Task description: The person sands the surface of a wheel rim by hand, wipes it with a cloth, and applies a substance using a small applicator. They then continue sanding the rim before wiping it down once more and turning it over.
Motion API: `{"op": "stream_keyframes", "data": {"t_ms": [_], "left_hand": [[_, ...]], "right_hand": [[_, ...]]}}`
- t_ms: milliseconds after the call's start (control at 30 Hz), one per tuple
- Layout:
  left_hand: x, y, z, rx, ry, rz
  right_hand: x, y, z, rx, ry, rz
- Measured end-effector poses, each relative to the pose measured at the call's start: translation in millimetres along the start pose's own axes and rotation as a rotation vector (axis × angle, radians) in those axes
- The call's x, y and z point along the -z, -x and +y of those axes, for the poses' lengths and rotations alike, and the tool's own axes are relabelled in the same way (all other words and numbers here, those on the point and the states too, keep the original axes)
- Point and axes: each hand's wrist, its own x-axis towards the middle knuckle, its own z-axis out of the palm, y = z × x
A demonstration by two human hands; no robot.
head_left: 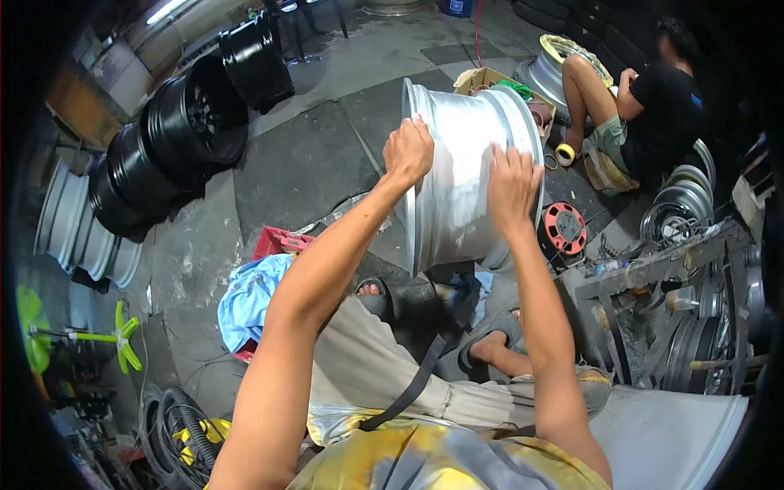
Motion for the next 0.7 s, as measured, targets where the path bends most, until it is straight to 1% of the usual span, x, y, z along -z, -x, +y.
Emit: {"op": "stream_keyframes", "data": {"t_ms": [33, 100, 233, 300, 433, 467, 500, 567, 633, 700], "left_hand": [[2.5, -0.7, 1.0, 0.006, -0.011, -0.005], [4.5, -1.8, -0.3, 0.005, -0.016, 0.004], [4.1, -8.8, 2.1, 0.004, -0.001, 0.008], [0.1, -3.4, -1.3, 0.02, 0.021, 0.002], [4.5, -0.9, 2.5, -0.009, -0.001, 0.008], [7.3, 0.7, 2.6, -0.007, -0.016, -0.002], [9.0, -0.1, 1.4, -0.006, -0.018, 0.003], [8.6, -5.6, -0.5, -0.024, -0.047, -0.025], [7.9, -7.9, 1.1, -0.004, -0.017, -0.015], [5.6, -4.5, 2.1, 0.017, 0.004, -0.022]], "right_hand": [[-10.1, -16.9, 4.8, -0.004, 0.047, 0.0], [-19.2, -33.1, 11.7, 0.003, 0.038, -0.023], [-0.5, 12.5, 9.9, 0.055, 0.129, 0.003], [6.9, 30.2, 7.4, -0.002, 0.102, -0.029], [-15.7, -25.3, 10.5, 0.027, 0.158, -0.029], [-22.5, -35.9, 12.0, 0.031, 0.123, -0.017], [-20.0, -34.1, 11.7, 0.034, 0.119, -0.015], [-6.9, -22.2, 11.4, 0.039, 0.197, -0.1], [6.7, 11.5, 8.0, 0.046, 0.195, -0.088], [18.0, 36.6, 3.9, -0.003, 0.106, -0.049]]}}
